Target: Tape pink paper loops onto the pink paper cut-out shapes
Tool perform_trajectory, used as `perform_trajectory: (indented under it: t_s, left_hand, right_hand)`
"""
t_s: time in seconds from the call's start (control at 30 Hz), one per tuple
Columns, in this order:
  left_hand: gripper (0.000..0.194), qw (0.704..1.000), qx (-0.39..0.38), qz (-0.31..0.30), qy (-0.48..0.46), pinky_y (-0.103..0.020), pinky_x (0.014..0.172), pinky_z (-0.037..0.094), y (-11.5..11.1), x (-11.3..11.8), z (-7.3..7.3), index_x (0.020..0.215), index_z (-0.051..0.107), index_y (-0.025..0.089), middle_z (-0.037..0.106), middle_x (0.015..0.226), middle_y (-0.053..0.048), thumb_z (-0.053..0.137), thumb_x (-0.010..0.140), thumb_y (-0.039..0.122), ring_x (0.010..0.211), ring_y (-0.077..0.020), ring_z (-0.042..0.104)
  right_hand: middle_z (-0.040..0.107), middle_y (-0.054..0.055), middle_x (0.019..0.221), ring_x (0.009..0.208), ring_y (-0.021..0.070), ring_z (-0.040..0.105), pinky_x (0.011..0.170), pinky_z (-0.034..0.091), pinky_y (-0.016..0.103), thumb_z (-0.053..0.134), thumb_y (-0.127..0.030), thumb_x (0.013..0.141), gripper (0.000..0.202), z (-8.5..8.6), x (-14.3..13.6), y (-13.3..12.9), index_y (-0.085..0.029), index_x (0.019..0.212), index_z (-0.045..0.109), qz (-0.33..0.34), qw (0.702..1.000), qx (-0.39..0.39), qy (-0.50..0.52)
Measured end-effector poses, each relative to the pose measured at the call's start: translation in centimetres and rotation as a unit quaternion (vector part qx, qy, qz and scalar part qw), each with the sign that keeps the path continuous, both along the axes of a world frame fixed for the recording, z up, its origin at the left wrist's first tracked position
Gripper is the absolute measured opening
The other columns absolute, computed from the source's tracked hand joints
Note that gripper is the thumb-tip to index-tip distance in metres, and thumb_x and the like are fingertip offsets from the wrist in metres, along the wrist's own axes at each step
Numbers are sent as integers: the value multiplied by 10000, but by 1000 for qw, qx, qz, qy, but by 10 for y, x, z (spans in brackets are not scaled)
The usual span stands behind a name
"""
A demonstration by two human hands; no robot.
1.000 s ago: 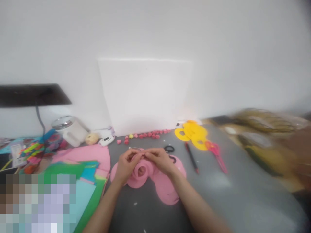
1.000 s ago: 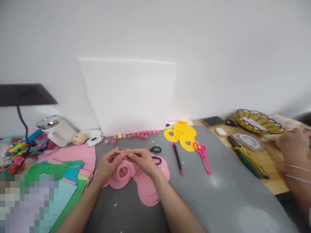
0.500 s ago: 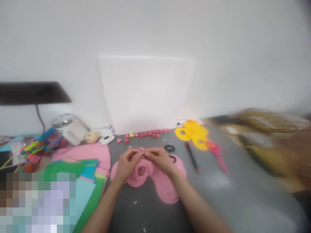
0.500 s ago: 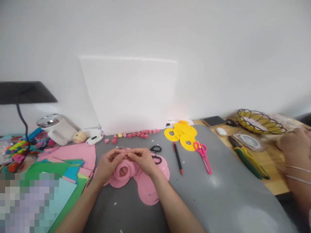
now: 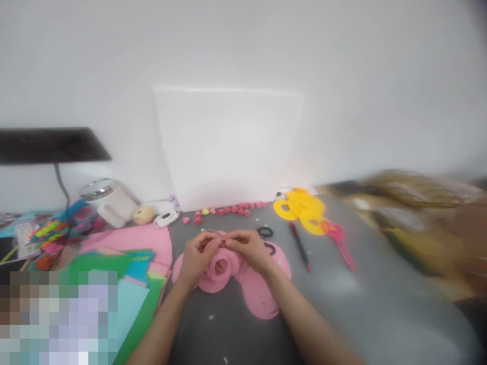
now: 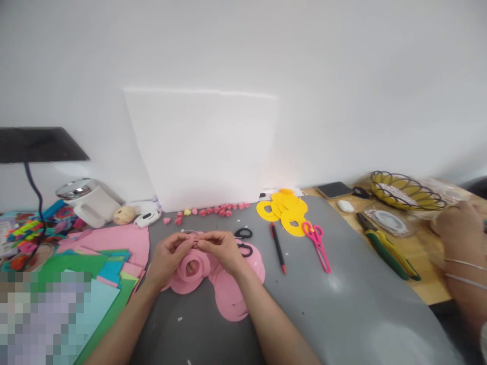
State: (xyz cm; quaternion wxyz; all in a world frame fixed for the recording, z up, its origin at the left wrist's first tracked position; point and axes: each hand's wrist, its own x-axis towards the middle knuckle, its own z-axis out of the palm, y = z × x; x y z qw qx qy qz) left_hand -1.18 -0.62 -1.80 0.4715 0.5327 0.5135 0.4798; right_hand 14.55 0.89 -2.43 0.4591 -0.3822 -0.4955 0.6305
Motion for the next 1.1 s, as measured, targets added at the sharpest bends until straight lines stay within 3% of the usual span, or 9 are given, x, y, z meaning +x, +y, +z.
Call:
perform_trajectory:
  t_s: [0.37,0.8,1.0,1.1]
  left_hand:
    - [183,1000,-1,-10,6,-259,642,493,1,-1,-5,757,639,164,701,761,-55,621,751,346,724,-184,650]
    - [193,1000,10,-22,6,-268,666,498,4,0,-9,781,644,154,692,803,-75,616,755,343,759,-193,638]
    - [200,1000,17,8,-7,-253,648,498,2,4,-3,744,650,154,695,798,-65,641,727,353,750,-191,637]
    - [211,1000,21,8,-8,-249,637,492,1,5,-1,748,652,152,705,788,-65,654,718,361,738,-189,641]
  right_hand:
    - [716,70,805,750,181,640,757,496,336,692,-337,693,204,-1,3,1,-169,800,738,2,1000,24,-17]
    - [711,55,755,718,175,644,737,513,323,739,-308,635,144,-2,1,3,-168,651,710,-23,1000,20,-2]
    - [723,73,893,839,216,676,806,522,366,774,-300,590,331,2,2,-1,-180,889,697,-27,999,-10,26]
    - [727,90,872,814,234,686,787,537,386,781,-303,576,382,3,3,-2,-159,918,688,-41,999,-21,24]
